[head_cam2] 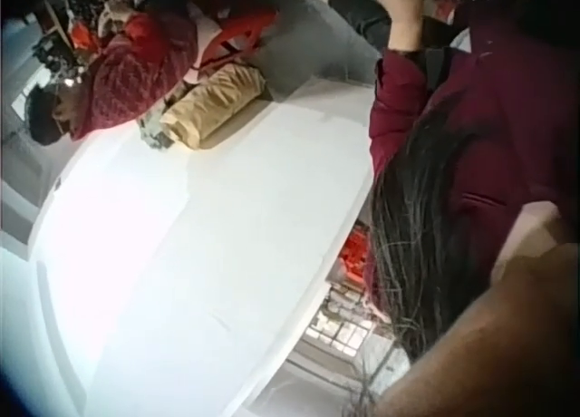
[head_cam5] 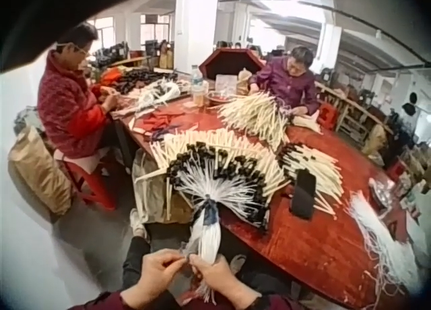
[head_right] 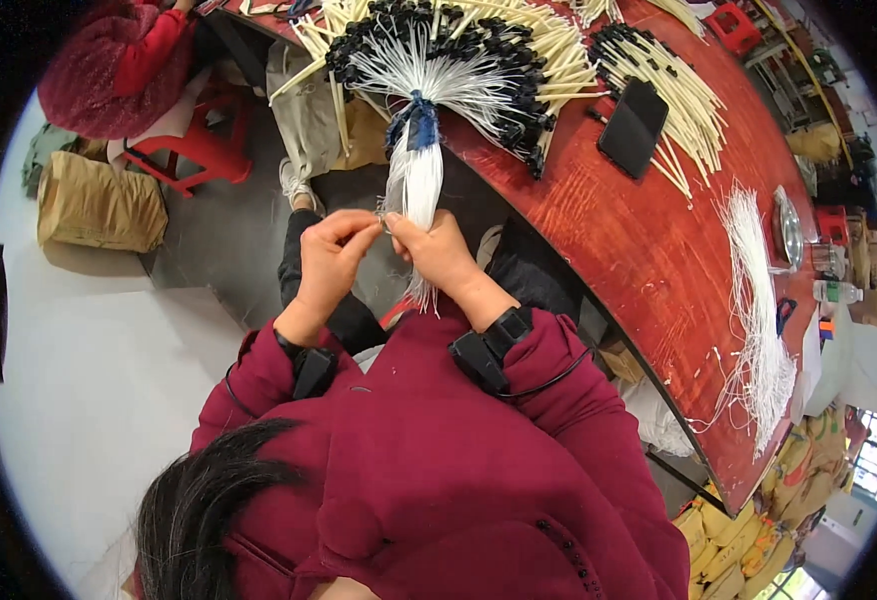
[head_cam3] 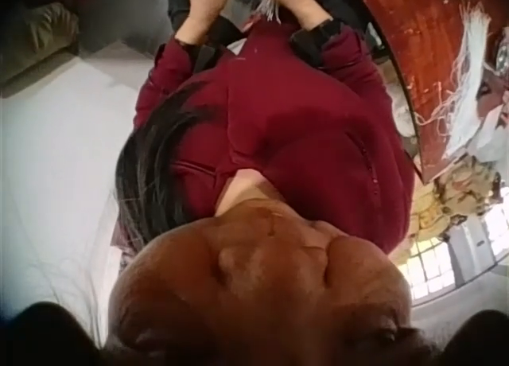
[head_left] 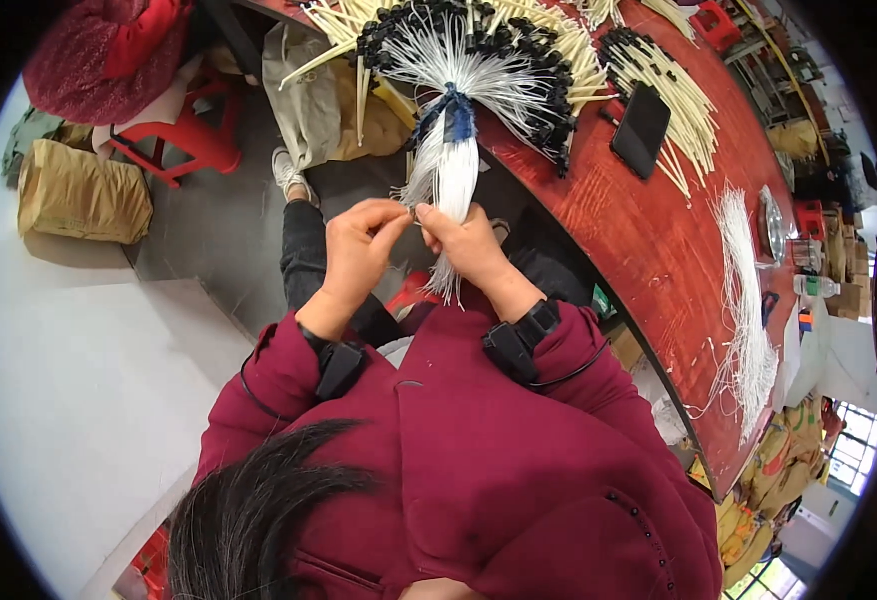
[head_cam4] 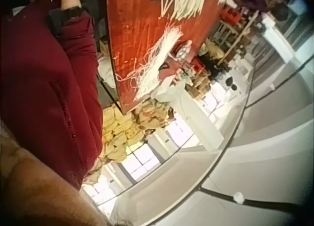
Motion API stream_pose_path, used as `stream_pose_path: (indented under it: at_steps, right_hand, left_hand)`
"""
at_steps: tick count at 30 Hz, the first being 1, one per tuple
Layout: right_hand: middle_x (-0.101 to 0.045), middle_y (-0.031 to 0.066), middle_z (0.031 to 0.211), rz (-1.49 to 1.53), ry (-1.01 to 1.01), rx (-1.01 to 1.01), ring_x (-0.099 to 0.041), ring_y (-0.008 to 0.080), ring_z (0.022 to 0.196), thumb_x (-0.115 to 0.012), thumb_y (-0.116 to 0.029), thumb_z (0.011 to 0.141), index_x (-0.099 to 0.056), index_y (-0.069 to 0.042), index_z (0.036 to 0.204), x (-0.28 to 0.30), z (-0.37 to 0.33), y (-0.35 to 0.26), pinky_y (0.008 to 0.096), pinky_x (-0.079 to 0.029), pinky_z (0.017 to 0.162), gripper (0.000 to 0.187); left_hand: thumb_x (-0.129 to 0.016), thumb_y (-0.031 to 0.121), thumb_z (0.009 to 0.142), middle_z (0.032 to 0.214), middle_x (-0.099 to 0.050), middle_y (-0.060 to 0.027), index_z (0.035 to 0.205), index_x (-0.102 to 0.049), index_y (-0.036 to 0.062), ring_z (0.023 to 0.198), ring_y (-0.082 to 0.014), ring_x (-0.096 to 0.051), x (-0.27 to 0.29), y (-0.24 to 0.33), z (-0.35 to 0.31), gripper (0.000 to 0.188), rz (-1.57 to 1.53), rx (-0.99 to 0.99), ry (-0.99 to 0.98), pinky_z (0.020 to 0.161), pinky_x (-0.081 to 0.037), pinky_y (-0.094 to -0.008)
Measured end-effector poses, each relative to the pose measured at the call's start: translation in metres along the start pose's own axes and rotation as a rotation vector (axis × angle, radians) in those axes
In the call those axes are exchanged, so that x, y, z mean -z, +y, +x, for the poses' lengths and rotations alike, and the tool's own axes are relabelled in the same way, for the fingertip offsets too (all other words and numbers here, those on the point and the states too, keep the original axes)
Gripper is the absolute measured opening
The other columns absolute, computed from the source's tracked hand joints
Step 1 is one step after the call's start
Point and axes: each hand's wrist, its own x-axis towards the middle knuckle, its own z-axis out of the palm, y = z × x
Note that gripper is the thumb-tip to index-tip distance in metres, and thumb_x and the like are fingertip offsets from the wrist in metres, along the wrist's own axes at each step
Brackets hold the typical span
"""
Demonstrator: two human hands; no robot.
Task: Assembling feathered shuttlecocks by tying strings around the base and feathers.
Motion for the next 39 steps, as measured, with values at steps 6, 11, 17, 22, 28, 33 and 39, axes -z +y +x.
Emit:
stream_pose_path:
  at_steps: [6,11,17,22,28,33,39]
  right_hand:
    - [-0.054,-0.0013,0.057,-0.046,-0.054,0.02,-0.049,0.0073,0.051,-0.058,-0.023,0.09,-0.058,-0.005,0.064,0.001,0.003,0.001,0.0241,-0.039,0.049,0.032]
    - [-0.053,-0.0019,0.056,-0.016,-0.047,-0.002,-0.049,0.0068,0.051,-0.059,-0.022,0.09,-0.057,-0.006,0.062,0.004,0.005,0.003,0.0233,-0.038,0.049,0.031]
    - [-0.052,-0.0027,0.057,-0.011,-0.043,0.004,-0.047,0.0061,0.051,-0.06,-0.02,0.089,-0.058,-0.009,0.065,0.003,0.004,-0.001,0.0223,-0.037,0.049,0.028]
    - [-0.052,-0.0028,0.057,-0.031,-0.033,-0.003,-0.047,0.0068,0.049,-0.059,-0.021,0.089,-0.056,-0.007,0.062,0.002,0.002,-0.004,0.0236,-0.037,0.048,0.031]
    - [-0.052,-0.0029,0.056,-0.051,-0.054,0.005,-0.047,0.0064,0.05,-0.06,-0.023,0.089,-0.056,-0.008,0.063,0.005,0.002,-0.002,0.023,-0.036,0.049,0.031]
    - [-0.052,-0.0028,0.056,-0.102,-0.057,-0.013,-0.046,0.0062,0.05,-0.061,-0.025,0.089,-0.056,-0.008,0.062,0.005,0.001,-0.008,0.0228,-0.036,0.049,0.033]
    - [-0.051,-0.0029,0.055,-0.133,-0.083,-0.01,-0.046,0.0062,0.05,-0.061,-0.026,0.089,-0.055,-0.008,0.061,0.009,0.001,-0.01,0.023,-0.036,0.048,0.033]
  left_hand:
    - [-0.067,0.004,0.082,0.078,-0.066,-0.0042,0.087,-0.065,-0.0014,0.066,-0.0081,-0.062,0.007,0.003,-0.005,0.007,0.414,-0.341,-0.158,0.055,-0.046,-0.0236]
    - [-0.066,0.005,0.084,0.074,-0.066,-0.0045,0.084,-0.064,-0.0025,0.063,-0.0087,-0.062,0.006,0.01,-0.008,0.008,0.166,0.086,-0.209,0.054,-0.046,-0.0236]
    - [-0.064,0.008,0.086,0.072,-0.065,-0.0031,0.087,-0.063,-0.0023,0.06,-0.0092,-0.062,-0.001,0.008,-0.007,0.01,-0.021,0.172,-0.134,0.053,-0.047,-0.0224]
    - [-0.063,0.011,0.088,0.076,-0.066,-0.0023,0.089,-0.061,0.0006,0.065,-0.0099,-0.064,0.004,0.005,-0.01,0.01,-0.155,0.338,-0.241,0.055,-0.048,-0.022]
    - [-0.064,0.014,0.089,0.082,-0.066,-0.0023,0.088,-0.06,0.005,0.073,-0.0115,-0.066,0.01,0.019,-0.011,0.01,-0.529,0.589,-0.225,0.057,-0.051,-0.0221]
    - [-0.066,0.015,0.088,0.086,-0.066,-0.003,0.09,-0.06,0.0057,0.075,-0.0124,-0.065,0.013,0.012,-0.012,0.011,-0.685,0.722,-0.153,0.058,-0.053,-0.0228]
    - [-0.066,0.02,0.089,0.086,-0.065,-0.0039,0.09,-0.06,0.0061,0.072,-0.0124,-0.064,0.017,0.008,-0.015,0.015,-0.725,0.767,-0.12,0.058,-0.054,-0.0243]
